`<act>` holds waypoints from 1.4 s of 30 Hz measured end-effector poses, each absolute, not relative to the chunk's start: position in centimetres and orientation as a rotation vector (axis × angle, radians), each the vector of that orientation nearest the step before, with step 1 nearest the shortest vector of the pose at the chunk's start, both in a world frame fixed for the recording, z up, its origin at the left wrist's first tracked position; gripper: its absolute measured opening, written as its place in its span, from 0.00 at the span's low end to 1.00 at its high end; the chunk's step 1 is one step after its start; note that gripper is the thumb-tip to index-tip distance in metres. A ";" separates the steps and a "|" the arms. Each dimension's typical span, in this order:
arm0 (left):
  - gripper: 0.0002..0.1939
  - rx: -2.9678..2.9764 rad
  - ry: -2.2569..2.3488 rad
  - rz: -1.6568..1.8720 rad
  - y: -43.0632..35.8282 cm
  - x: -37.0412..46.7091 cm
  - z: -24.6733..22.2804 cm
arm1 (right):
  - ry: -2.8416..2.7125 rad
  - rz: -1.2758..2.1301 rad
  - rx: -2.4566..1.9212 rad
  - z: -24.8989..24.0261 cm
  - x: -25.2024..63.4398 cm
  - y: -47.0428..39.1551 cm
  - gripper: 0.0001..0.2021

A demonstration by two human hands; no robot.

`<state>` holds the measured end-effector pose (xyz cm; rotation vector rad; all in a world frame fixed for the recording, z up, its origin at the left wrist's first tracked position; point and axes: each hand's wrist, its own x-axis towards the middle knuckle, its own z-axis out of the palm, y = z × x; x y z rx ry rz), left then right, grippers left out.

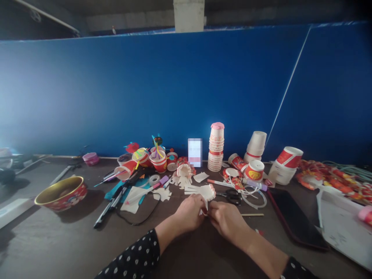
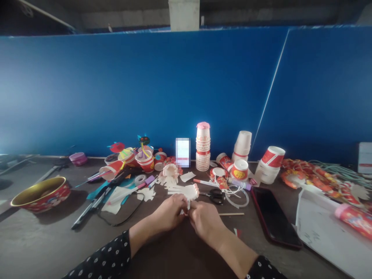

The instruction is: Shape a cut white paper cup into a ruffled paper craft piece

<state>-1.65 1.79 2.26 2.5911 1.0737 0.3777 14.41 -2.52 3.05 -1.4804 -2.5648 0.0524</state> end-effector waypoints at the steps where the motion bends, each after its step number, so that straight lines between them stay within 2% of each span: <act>1: 0.07 2.575 1.071 0.380 1.8 -1.7 2.3 | -2.557 0.068 -1.471 3.1 14.4 -2.5 0.11; 18: 0.05 2.567 1.072 0.423 2.0 -1.9 1.8 | -2.504 0.081 -1.445 2.6 14.7 -2.3 0.11; 33: 0.06 2.738 1.077 0.255 1.1 -1.6 3.2 | -2.421 0.179 -1.495 2.6 15.1 -2.5 0.09; 42: 0.06 2.715 1.102 0.228 1.1 -1.7 3.5 | -2.506 0.016 -1.432 2.5 14.3 -2.7 0.13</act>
